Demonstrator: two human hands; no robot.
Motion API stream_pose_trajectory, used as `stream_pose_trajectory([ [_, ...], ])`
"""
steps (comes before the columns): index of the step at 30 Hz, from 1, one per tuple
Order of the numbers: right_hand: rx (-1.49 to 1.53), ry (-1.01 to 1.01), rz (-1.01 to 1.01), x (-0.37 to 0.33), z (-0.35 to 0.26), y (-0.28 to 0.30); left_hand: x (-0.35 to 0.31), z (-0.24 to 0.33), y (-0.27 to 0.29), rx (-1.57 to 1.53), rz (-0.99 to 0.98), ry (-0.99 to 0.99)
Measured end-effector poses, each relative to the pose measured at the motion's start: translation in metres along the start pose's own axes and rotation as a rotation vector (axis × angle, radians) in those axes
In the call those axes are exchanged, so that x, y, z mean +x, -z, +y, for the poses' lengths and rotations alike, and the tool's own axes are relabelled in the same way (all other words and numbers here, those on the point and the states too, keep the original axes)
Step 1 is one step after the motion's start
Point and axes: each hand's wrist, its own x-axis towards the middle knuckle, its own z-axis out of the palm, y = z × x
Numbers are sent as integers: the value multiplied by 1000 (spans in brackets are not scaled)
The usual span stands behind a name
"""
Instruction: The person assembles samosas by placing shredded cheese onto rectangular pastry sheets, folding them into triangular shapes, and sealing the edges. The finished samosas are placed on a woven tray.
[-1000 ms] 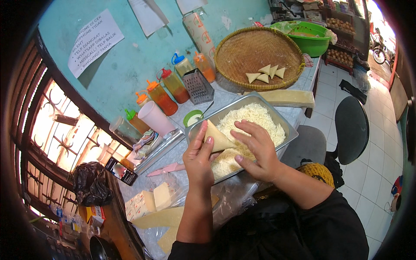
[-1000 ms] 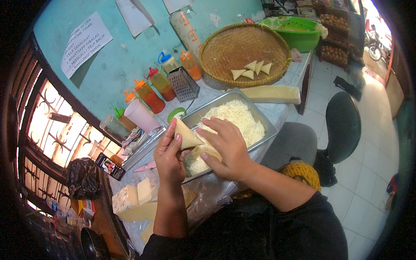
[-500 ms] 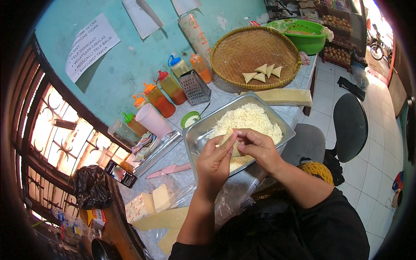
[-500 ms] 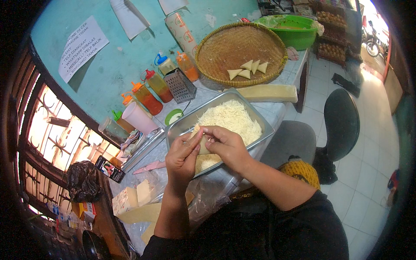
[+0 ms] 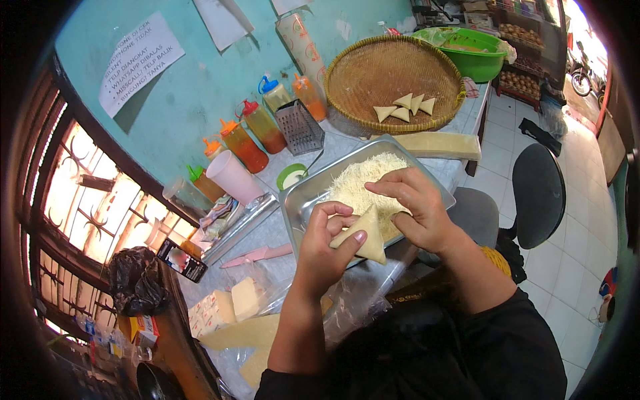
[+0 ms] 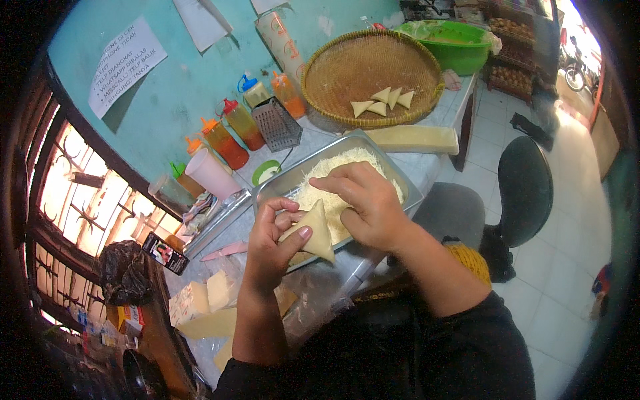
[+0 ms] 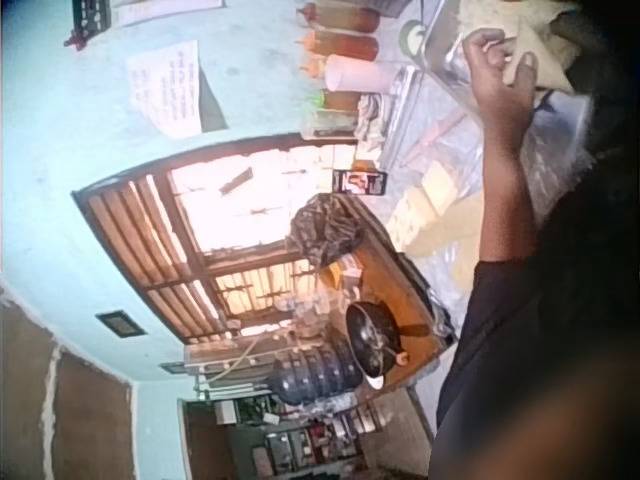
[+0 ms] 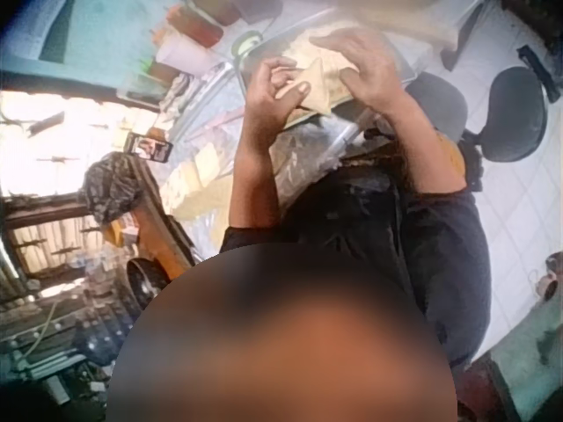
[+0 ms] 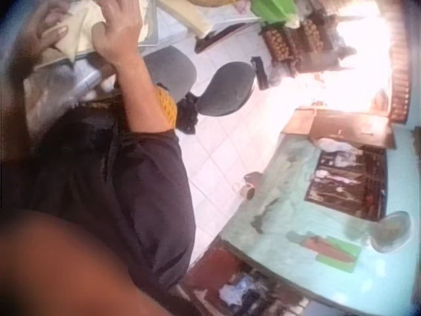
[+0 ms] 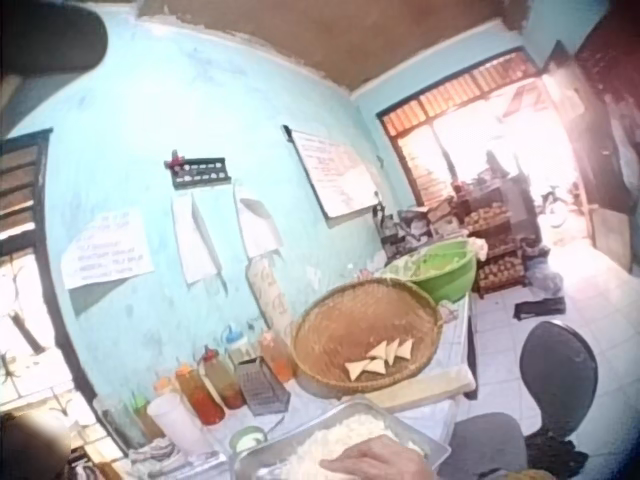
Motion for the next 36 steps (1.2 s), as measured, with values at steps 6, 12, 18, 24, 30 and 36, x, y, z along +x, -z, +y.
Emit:
stream_pose_trajectory([
  [6, -29, 46, -138, 4, -1, 10, 1, 13, 6, -284, -140, 283],
  [12, -215, 114, -145, 5, -11, 10, 1, 15, 11, -346, -195, 348],
  [18, -230, 183, -113, 7, -13, 7, 3, 12, 12, -452, -247, 380],
  [24, -273, 186, -156, 9, -14, 5, 4, 10, 17, -425, -272, 405],
  [30, -345, 172, -193, 8, -15, 3, 1, 9, 18, -405, -289, 379],
  [36, -516, 184, -228, 5, -15, 1, 2, 6, 18, -378, -303, 368],
])
